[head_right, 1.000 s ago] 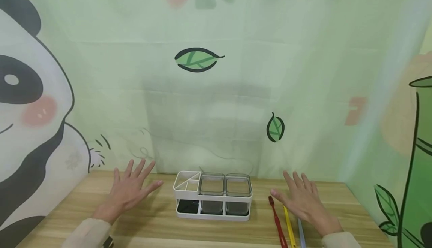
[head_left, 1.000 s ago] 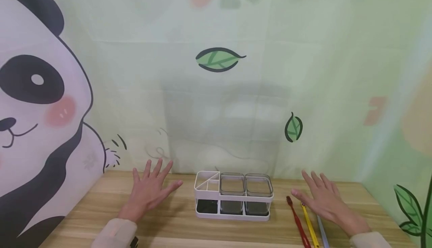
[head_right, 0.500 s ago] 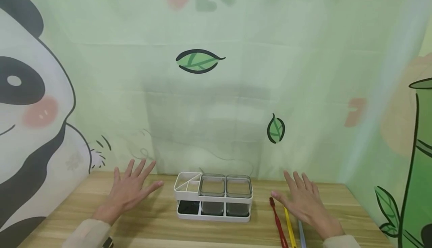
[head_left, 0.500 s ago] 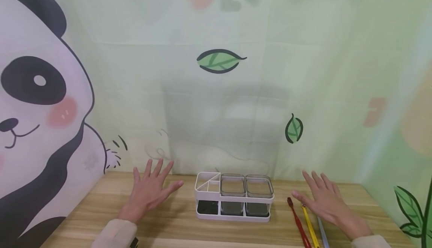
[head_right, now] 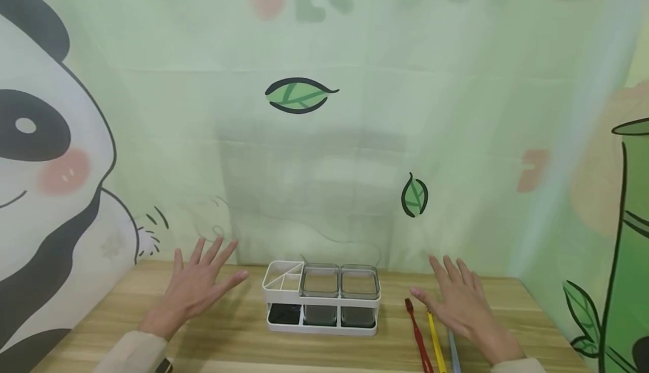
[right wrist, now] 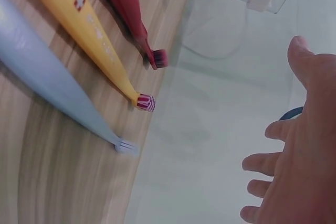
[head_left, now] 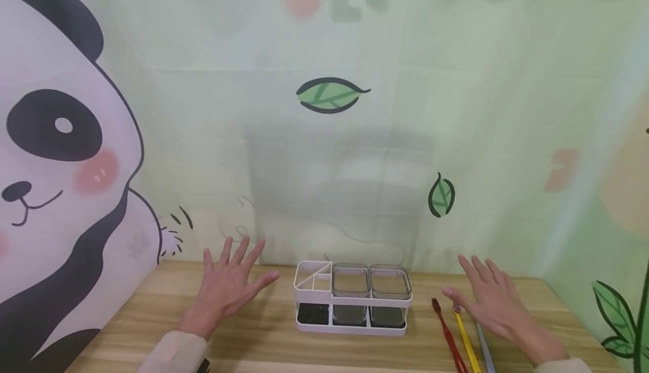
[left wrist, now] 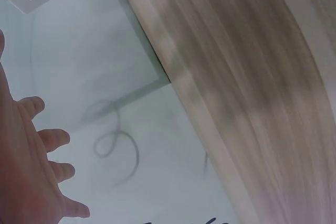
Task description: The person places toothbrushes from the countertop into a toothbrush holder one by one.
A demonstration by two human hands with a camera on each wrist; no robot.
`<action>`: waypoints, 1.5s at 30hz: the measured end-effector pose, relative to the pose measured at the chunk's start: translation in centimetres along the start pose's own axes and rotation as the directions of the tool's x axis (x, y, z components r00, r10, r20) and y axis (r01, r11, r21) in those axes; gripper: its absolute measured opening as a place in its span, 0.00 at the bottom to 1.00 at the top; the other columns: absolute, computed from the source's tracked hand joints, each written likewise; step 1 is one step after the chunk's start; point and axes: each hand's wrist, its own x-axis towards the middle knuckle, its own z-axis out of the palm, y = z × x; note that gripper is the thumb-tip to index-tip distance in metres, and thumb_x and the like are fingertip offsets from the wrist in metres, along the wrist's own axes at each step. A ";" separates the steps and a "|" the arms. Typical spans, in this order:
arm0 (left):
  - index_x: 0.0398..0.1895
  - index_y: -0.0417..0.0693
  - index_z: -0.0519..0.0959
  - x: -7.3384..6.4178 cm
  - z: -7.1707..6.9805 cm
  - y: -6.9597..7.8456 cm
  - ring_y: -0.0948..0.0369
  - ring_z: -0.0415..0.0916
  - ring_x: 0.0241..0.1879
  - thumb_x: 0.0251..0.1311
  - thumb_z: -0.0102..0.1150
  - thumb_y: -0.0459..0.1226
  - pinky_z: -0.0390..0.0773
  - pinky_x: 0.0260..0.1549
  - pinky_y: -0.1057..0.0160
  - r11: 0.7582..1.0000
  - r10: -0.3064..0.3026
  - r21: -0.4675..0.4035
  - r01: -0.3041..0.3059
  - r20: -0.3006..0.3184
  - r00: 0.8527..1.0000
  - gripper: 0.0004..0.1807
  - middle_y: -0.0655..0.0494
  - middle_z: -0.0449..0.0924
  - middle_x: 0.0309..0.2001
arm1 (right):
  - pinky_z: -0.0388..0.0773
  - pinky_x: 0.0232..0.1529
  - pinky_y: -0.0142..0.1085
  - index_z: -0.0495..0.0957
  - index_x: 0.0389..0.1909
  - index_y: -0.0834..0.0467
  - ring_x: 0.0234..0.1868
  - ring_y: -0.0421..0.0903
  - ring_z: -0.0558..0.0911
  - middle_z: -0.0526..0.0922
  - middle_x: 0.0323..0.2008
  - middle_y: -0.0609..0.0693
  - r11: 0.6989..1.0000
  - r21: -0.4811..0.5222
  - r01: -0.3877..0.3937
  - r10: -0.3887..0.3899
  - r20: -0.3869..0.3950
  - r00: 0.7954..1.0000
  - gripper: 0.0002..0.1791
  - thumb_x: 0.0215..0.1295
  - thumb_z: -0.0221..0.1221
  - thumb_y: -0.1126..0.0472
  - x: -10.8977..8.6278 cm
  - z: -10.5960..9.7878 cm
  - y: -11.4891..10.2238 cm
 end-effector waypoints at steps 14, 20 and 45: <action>0.84 0.53 0.62 -0.1 -0.7 0.7 0.33 0.46 0.80 0.69 0.52 0.71 0.40 0.69 0.15 0.999 0.001 -0.053 -0.002 -0.015 1.000 0.49 0.40 0.55 0.82 | 0.54 0.67 0.81 0.59 0.80 0.69 0.74 0.81 0.55 0.59 0.75 0.78 0.999 0.051 0.017 -0.016 -0.035 0.999 0.46 0.78 0.55 0.38 -0.6 -0.4 0.2; 0.85 0.54 0.60 0.0 -0.7 1.0 0.35 0.47 0.81 0.69 0.55 0.69 0.41 0.70 0.17 0.989 -0.011 -0.147 0.007 -0.029 1.000 0.49 0.42 0.56 0.82 | 0.52 0.63 0.85 0.58 0.80 0.70 0.74 0.82 0.54 0.59 0.76 0.77 0.978 0.203 0.038 -0.023 -0.074 0.997 0.43 0.79 0.57 0.44 -0.7 -0.8 0.2; 0.82 0.61 0.65 1.0 0.2 3.7 0.43 0.56 0.80 0.61 0.76 0.54 0.58 0.73 0.29 0.718 -0.080 -0.694 0.051 -0.010 0.997 0.48 0.54 0.61 0.81 | 0.72 0.64 0.72 0.59 0.79 0.68 0.68 0.70 0.72 0.69 0.72 0.72 0.863 0.484 -0.143 0.166 -0.006 0.986 0.39 0.85 0.50 0.42 -1.8 -2.0 1.2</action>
